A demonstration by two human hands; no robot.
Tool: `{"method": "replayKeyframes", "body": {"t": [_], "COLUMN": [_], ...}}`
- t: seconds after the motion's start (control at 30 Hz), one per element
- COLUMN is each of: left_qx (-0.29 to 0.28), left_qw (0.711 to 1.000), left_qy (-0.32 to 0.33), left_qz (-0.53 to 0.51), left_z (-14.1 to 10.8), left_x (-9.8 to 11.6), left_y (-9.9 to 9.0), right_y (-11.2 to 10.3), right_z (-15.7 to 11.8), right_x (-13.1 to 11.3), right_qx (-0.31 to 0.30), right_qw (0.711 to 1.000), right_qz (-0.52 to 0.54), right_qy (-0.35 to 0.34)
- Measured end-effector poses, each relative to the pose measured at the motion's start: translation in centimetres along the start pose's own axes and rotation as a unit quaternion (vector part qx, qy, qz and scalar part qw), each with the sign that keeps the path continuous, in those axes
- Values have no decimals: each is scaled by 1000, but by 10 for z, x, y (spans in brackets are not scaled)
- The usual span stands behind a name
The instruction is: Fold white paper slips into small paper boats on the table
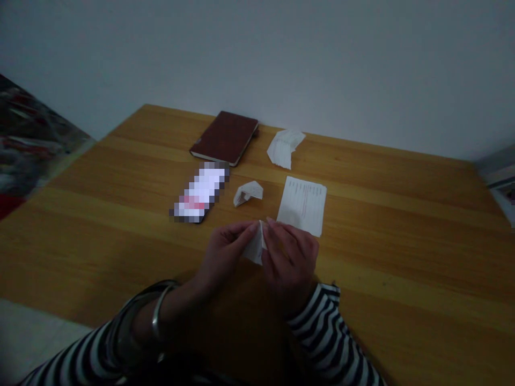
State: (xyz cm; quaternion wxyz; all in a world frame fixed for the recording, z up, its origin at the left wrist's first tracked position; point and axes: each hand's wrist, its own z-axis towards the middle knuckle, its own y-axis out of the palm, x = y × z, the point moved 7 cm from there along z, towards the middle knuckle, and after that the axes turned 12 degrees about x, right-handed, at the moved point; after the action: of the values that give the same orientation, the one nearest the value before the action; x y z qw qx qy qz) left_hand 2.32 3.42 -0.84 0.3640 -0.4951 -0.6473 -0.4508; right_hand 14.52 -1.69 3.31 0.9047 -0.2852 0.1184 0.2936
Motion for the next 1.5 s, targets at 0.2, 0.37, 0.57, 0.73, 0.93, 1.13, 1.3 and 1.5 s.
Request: {"method": "replayKeyframes", "body": {"t": [0.2, 0.37, 0.57, 0.73, 0.93, 1.13, 1.3, 1.5], "left_qx": [-2, -22, -72, -59, -123, -163, -155, -154], "left_qw": [999, 996, 993, 998, 990, 968, 945, 932], "left_qy": [-11, -42, -30, 11, 40, 145, 203, 226], "left_qz": [-40, -80, -83, -26, 49, 126, 203, 237], "left_z": [1, 3, -1, 1, -3, -8, -10, -13], "left_x": [-4, -6, 4, 10, 5, -2, 3, 10], "left_y": [0, 0, 5, 0, 8, 11, 9, 11], "right_y": [10, 15, 13, 9, 8, 17, 16, 18], "right_z": [2, -5, -5, 5, 3, 0, 1, -3], "right_x": [-11, -10, -5, 9, 55, 53, 50, 52], "right_qx": [-53, -89, -79, -93, -78, -142, -139, -117], "right_qw": [999, 996, 995, 955, 913, 880, 879, 866], "right_qz": [0, -1, 59, 244, 237, 286, 292, 310], "right_qy": [-5, -22, 8, 140, 324, 351, 350, 375]}}
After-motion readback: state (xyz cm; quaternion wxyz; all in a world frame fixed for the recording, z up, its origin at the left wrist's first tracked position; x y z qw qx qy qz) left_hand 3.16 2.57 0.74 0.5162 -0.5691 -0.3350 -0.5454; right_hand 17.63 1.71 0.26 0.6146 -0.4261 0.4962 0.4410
